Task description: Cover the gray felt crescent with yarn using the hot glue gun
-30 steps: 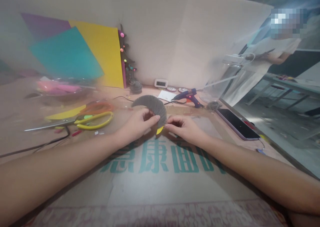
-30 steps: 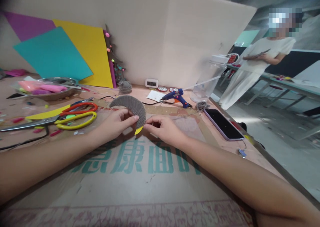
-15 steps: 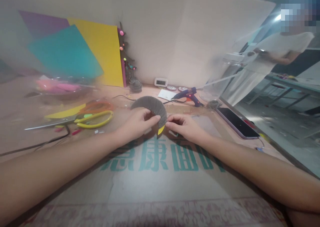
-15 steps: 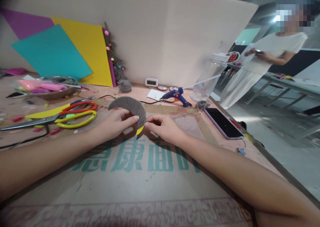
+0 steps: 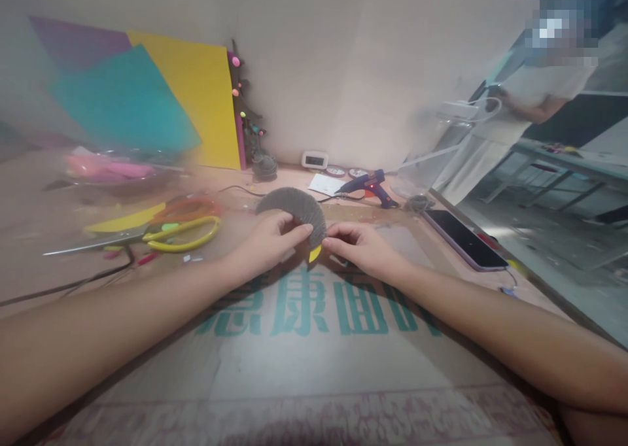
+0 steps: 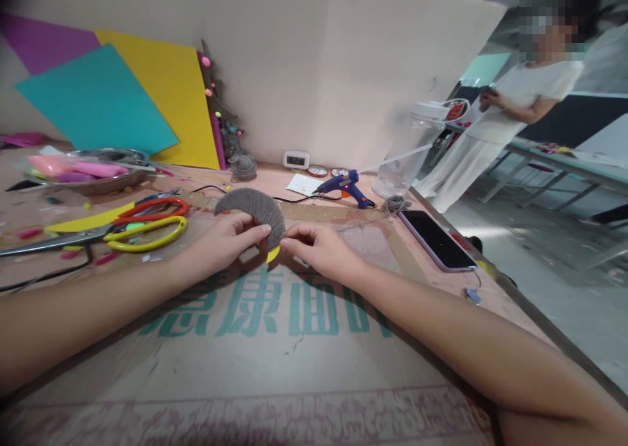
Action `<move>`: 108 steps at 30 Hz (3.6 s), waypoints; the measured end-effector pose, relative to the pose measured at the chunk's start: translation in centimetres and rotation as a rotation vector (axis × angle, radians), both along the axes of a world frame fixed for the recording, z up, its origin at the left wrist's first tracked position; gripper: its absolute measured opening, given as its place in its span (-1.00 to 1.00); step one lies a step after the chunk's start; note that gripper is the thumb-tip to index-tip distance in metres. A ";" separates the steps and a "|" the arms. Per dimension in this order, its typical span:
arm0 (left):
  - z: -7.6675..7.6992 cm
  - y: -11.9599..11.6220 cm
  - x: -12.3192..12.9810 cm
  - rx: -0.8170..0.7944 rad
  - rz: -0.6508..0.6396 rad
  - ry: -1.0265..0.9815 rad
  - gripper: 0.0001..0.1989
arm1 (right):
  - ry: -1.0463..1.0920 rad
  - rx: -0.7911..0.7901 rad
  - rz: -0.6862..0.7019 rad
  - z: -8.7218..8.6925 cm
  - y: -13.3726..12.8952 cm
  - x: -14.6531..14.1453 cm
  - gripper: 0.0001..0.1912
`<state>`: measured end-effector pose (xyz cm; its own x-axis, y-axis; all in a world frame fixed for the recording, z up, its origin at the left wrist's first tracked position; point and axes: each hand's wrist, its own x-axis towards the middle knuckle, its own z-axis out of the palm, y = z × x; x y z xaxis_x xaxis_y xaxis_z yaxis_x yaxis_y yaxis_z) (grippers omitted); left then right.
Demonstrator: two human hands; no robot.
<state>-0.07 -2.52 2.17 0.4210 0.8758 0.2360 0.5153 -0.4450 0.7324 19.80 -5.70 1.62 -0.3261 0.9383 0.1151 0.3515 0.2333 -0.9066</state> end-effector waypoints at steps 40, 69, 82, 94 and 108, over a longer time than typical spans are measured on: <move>-1.3 1.1 0.2 -0.183 0.081 -0.299 -0.61 | -0.009 0.255 -0.205 -0.2 -0.4 0.0 -0.85; -0.7 0.8 0.0 -0.090 0.100 -0.179 -0.62 | -0.173 0.631 -0.155 -0.8 0.0 0.6 -0.78; -0.2 0.4 -0.2 -0.075 0.085 -0.115 -0.58 | 0.073 0.193 -0.220 0.1 -0.2 0.1 -0.84; -1.1 1.0 -0.2 -0.064 0.086 -0.176 -0.59 | -0.023 0.201 -0.149 -0.4 -0.3 0.2 -0.86; -1.1 0.8 -0.3 -0.037 0.029 -0.245 -0.60 | -0.188 0.203 -0.046 0.2 -0.5 -0.1 -0.76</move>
<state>-0.34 -1.69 1.06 0.3292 0.8969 0.2952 0.3322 -0.4027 0.8529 19.66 -6.20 1.82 -0.3169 0.9166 0.2439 0.5234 0.3835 -0.7609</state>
